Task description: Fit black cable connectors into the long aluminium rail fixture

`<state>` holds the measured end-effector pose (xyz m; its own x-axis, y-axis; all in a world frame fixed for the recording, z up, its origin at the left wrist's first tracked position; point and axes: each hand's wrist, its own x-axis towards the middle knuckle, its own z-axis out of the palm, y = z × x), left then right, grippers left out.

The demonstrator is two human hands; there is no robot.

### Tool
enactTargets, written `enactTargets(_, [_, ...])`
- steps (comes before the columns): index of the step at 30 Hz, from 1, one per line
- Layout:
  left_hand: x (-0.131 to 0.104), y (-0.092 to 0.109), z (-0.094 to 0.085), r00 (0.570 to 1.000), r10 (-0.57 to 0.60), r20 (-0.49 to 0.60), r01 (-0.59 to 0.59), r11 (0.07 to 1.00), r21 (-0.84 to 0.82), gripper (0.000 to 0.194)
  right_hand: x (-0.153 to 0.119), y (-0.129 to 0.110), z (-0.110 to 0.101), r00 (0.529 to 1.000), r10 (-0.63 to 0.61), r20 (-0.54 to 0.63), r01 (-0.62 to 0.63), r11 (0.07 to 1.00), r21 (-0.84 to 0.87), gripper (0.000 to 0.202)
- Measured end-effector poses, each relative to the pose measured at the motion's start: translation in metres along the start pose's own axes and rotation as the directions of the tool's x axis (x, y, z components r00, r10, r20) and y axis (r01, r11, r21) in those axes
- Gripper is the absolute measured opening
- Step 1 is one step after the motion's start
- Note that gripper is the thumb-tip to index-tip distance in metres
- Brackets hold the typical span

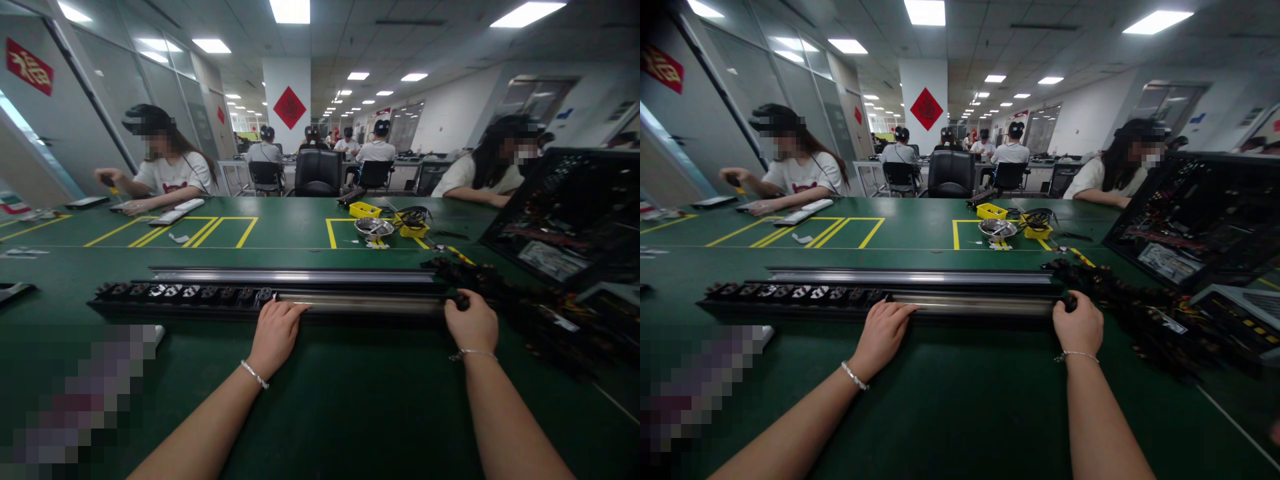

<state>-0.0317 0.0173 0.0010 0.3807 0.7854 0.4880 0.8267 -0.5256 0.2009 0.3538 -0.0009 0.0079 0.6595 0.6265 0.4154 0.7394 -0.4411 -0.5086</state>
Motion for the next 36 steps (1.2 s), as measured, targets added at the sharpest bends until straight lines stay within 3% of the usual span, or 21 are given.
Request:
enactTargets(12, [0.000, 0.001, 0.000, 1.000, 0.000, -0.002, 0.000, 1.000, 0.014, 0.031, 0.003, 0.007, 0.002, 0.998, 0.065, -0.007, -0.064, 0.997, 0.042, 0.043])
enactTargets(36, [0.000, 0.001, 0.000, 1.000, -0.001, 0.001, 0.001, 1.000, -0.003, 0.032, 0.006, 0.006, -0.013, 0.966, 0.258, 0.014, -0.258, 0.964, 0.060, 0.050])
